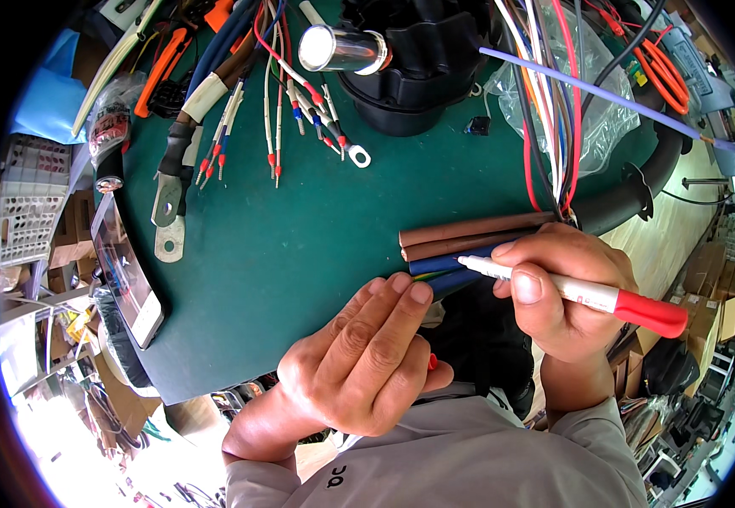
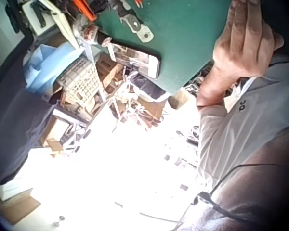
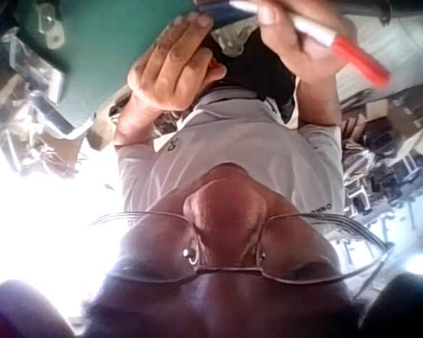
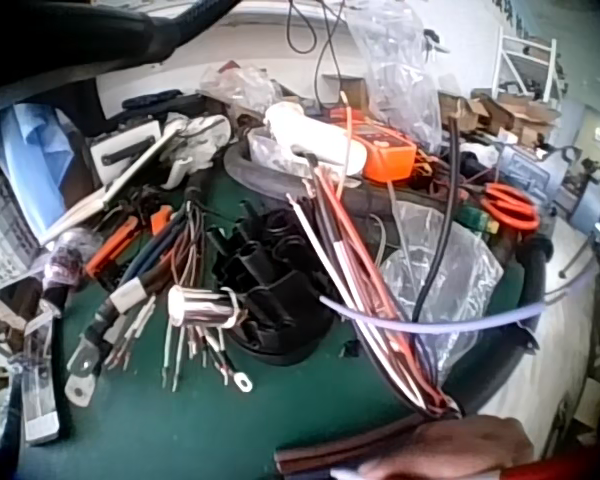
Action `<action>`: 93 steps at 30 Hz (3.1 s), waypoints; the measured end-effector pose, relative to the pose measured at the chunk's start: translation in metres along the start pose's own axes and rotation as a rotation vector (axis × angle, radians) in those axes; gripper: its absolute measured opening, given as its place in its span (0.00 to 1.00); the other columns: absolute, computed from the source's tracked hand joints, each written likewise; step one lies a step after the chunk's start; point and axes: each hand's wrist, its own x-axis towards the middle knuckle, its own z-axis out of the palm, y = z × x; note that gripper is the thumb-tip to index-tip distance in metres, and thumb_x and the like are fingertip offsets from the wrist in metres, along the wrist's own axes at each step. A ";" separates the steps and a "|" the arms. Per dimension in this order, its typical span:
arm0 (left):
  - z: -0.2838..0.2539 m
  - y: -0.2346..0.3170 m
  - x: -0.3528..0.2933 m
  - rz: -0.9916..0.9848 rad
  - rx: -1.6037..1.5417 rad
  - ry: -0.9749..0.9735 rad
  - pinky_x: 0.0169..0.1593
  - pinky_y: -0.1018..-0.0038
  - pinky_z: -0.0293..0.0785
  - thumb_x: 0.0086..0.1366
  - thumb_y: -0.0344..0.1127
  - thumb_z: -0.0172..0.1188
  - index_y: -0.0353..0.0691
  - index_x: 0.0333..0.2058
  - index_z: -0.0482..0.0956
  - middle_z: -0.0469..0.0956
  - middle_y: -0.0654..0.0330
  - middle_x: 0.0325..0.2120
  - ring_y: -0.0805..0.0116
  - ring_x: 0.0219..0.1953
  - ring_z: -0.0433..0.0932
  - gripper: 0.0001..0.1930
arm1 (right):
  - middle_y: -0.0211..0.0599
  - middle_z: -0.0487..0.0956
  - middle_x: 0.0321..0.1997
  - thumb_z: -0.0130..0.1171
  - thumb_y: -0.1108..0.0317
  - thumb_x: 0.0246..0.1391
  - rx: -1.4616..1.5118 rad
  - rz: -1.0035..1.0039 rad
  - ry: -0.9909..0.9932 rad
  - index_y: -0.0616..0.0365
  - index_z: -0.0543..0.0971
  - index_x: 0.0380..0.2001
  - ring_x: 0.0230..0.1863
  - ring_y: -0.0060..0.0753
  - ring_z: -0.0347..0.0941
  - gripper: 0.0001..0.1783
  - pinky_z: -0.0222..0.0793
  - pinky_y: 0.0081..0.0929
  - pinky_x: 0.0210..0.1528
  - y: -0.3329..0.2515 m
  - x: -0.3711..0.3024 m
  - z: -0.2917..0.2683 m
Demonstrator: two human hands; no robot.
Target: The person cuts a black sleeve with scissors, uses a multimeter to test a white charging component, marks the ends of wires with a red pen, and strips insulation from a blue wire using a utility knife.
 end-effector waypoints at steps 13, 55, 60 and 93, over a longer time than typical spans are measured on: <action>-0.001 0.001 0.000 -0.009 -0.005 -0.019 0.45 0.62 0.87 0.72 0.51 0.56 0.35 0.21 0.74 0.83 0.43 0.40 0.50 0.45 0.85 0.26 | 0.34 0.82 0.23 0.68 0.73 0.51 -0.015 -0.012 -0.024 0.63 0.82 0.28 0.19 0.29 0.77 0.05 0.71 0.22 0.21 0.000 0.001 -0.001; -0.002 0.004 -0.003 -0.002 0.018 0.026 0.41 0.66 0.85 0.68 0.49 0.62 0.35 0.24 0.76 0.84 0.49 0.38 0.53 0.42 0.85 0.22 | 0.35 0.80 0.19 0.65 0.70 0.53 0.188 0.075 -0.015 0.64 0.81 0.24 0.16 0.26 0.72 0.08 0.65 0.22 0.19 0.000 -0.004 -0.009; -0.006 0.006 -0.001 -0.060 -0.036 0.089 0.41 0.68 0.82 0.51 0.42 0.74 0.37 0.30 0.78 0.83 0.54 0.39 0.60 0.40 0.85 0.17 | 0.39 0.82 0.26 0.61 0.67 0.61 0.569 0.204 0.037 0.67 0.80 0.30 0.20 0.19 0.74 0.11 0.68 0.18 0.22 -0.008 -0.022 -0.009; -0.035 0.079 0.015 -0.267 -0.735 -0.076 0.26 0.67 0.75 0.58 0.35 0.72 0.36 0.34 0.81 0.80 0.57 0.22 0.58 0.22 0.80 0.11 | 0.38 0.79 0.25 0.65 0.75 0.57 0.648 -0.068 -0.119 0.68 0.79 0.37 0.21 0.19 0.70 0.08 0.62 0.18 0.22 -0.041 -0.082 -0.034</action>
